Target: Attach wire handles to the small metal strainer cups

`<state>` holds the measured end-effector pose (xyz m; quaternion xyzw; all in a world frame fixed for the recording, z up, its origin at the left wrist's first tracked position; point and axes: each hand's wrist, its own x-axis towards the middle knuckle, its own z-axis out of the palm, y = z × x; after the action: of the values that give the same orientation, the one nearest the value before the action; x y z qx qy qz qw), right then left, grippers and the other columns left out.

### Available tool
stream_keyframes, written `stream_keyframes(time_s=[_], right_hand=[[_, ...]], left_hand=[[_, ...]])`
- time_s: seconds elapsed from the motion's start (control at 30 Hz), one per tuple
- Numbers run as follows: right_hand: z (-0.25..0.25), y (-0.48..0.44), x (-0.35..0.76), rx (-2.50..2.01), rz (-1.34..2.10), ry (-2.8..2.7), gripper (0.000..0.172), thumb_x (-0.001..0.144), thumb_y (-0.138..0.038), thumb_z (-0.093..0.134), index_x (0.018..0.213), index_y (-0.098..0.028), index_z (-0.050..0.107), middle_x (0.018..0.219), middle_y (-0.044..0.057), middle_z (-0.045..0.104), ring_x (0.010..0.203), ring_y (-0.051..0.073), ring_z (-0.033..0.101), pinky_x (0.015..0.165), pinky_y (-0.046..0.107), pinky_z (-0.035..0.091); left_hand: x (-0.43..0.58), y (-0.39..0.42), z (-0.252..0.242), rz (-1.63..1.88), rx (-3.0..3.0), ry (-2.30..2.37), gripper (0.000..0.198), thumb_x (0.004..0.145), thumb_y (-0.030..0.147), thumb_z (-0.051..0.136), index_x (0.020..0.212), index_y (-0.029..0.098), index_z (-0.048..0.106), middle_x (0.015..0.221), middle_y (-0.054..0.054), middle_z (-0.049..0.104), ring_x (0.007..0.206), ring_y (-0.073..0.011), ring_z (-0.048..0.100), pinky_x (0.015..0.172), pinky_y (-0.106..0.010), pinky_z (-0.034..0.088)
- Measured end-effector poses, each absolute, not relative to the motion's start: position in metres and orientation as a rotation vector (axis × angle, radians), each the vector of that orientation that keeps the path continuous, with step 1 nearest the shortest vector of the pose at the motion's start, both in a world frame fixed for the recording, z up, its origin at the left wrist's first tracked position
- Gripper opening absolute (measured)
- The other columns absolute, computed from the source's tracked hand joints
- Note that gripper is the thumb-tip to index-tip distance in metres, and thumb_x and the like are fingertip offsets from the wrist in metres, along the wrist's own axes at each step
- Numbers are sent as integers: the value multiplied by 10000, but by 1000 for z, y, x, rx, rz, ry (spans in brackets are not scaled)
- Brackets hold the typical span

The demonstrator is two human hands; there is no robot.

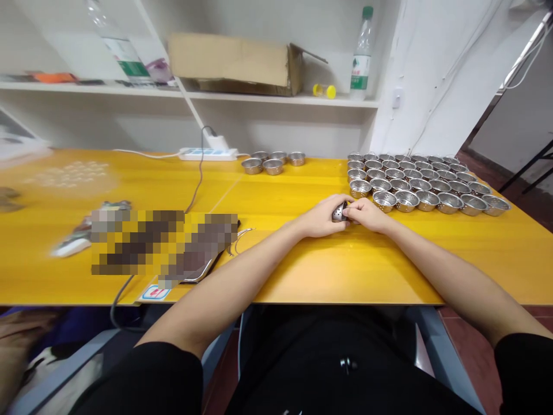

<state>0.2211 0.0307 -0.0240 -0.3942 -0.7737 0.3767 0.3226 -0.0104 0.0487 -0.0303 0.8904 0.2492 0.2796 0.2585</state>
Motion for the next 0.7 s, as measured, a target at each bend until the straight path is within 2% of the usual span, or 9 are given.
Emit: stream_keyframes(time_s=[0.23,0.53,0.7], right_hand=[[-28,33,226,-977,1006,-2059,536,936,-662,681,605,-267,532,589,-46,425,615,127,337,641,349,252],[-33,33,230,-953,996,-2088,607,1018,-687,722,630,-248,563,588,-23,505,600,133,404,636,334,292],[-36,32,231,-962,1018,-2060,620,1018,-734,755,672,-230,649,633,19,621,595,152,524,635,333,388]], left_hand=[[-11,48,-29,754,2421,681,657,930,427,770,1546,206,710,1581,-159,800,1488,-396,768,1375,-583,600],[-11,47,-29,769,2386,650,635,916,493,762,1475,195,713,1565,-167,807,1468,-402,770,1348,-590,592],[-10,47,-27,766,2358,659,621,913,514,783,1447,203,717,1540,-157,822,1433,-392,786,1322,-555,606]])
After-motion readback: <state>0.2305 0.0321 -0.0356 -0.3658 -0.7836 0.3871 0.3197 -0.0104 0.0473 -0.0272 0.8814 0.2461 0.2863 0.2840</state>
